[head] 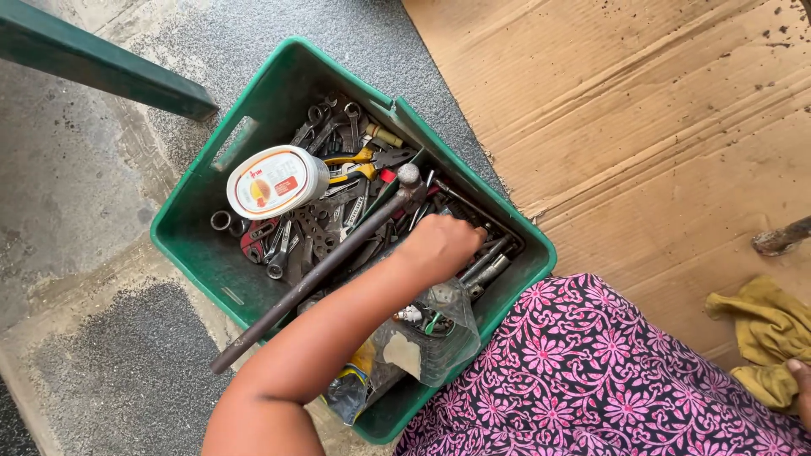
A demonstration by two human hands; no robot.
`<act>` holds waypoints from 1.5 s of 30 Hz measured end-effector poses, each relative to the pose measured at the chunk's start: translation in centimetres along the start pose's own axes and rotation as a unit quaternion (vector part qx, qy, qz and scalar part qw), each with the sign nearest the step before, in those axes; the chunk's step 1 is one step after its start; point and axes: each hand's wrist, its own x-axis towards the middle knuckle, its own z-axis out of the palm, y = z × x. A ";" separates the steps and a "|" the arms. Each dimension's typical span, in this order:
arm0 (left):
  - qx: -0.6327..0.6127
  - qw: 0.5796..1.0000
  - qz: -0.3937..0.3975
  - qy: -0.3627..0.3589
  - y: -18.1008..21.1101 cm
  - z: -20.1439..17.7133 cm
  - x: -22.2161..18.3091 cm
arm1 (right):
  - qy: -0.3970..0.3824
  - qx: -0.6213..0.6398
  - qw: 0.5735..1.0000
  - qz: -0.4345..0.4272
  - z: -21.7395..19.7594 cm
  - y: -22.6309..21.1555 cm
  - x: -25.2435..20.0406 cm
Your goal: The person sits on the floor of a motorcycle repair bay with a green toolbox of hand tools. They use a wrench on bolts near the motorcycle's footrest and engine area, rummage through the toolbox, wipe tools with a cloth, and work on parts near the carburetor.
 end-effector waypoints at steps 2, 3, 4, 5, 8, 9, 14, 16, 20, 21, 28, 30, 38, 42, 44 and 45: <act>0.051 0.998 0.021 -0.019 -0.5 1.9 1.2 | -0.007 0.018 1.000 0.015 0.0 0.1 0.1; 0.102 0.993 0.041 -0.038 -0.7 2.9 1.8 | -0.014 0.035 0.999 0.031 -0.1 0.2 0.1; 0.102 0.993 0.042 -0.038 -0.8 3.2 2.2 | -0.013 0.035 0.999 0.031 0.0 0.1 0.1; 0.113 0.991 0.062 -0.044 -0.9 3.5 2.5 | -0.020 0.064 0.997 0.048 0.0 0.1 0.2; 0.133 0.985 0.097 -0.058 -1.3 3.8 3.1 | -0.025 0.100 0.991 0.081 0.2 0.0 0.0; 0.141 0.982 0.112 -0.064 -1.5 3.8 3.2 | -0.024 0.106 0.990 0.094 0.3 -0.1 -0.1; 0.176 0.967 0.171 -0.069 -1.9 4.9 3.0 | 0.055 -0.014 0.998 -0.032 0.7 -8.2 -3.5; 0.191 0.963 0.174 -0.074 -1.8 4.9 2.8 | 0.068 -0.025 0.996 -0.056 0.8 -9.5 -4.1; 0.200 0.960 0.170 -0.100 -1.7 6.0 2.8 | 0.056 0.000 0.997 -0.053 1.0 -9.6 -3.8; 0.208 0.958 0.166 -0.111 -1.7 6.3 2.9 | 0.057 0.001 0.997 -0.052 1.0 -9.7 -3.7; 0.196 0.970 0.136 -0.046 -0.7 2.5 2.1 | 0.066 -0.003 0.995 -0.071 1.1 -9.1 -3.5; 0.186 0.975 0.119 0.007 -0.2 0.7 1.6 | 0.068 -0.008 0.994 -0.079 1.1 -9.6 -3.8; 0.102 0.994 -0.015 -0.021 -0.5 -7.8 -3.1 | 0.071 0.006 0.991 -0.109 1.5 -8.7 -3.0; -0.068 0.995 -0.064 0.045 0.1 -11.9 -7.0 | 0.065 0.029 0.992 -0.100 1.7 -11.8 -3.8; -0.123 0.987 -0.090 0.053 0.6 -12.2 -8.4 | 0.080 0.009 0.990 -0.113 1.8 -13.9 -4.7; -0.180 0.975 -0.116 0.059 0.8 -12.4 -9.1 | 0.093 -0.013 0.988 -0.123 1.9 -15.0 -5.1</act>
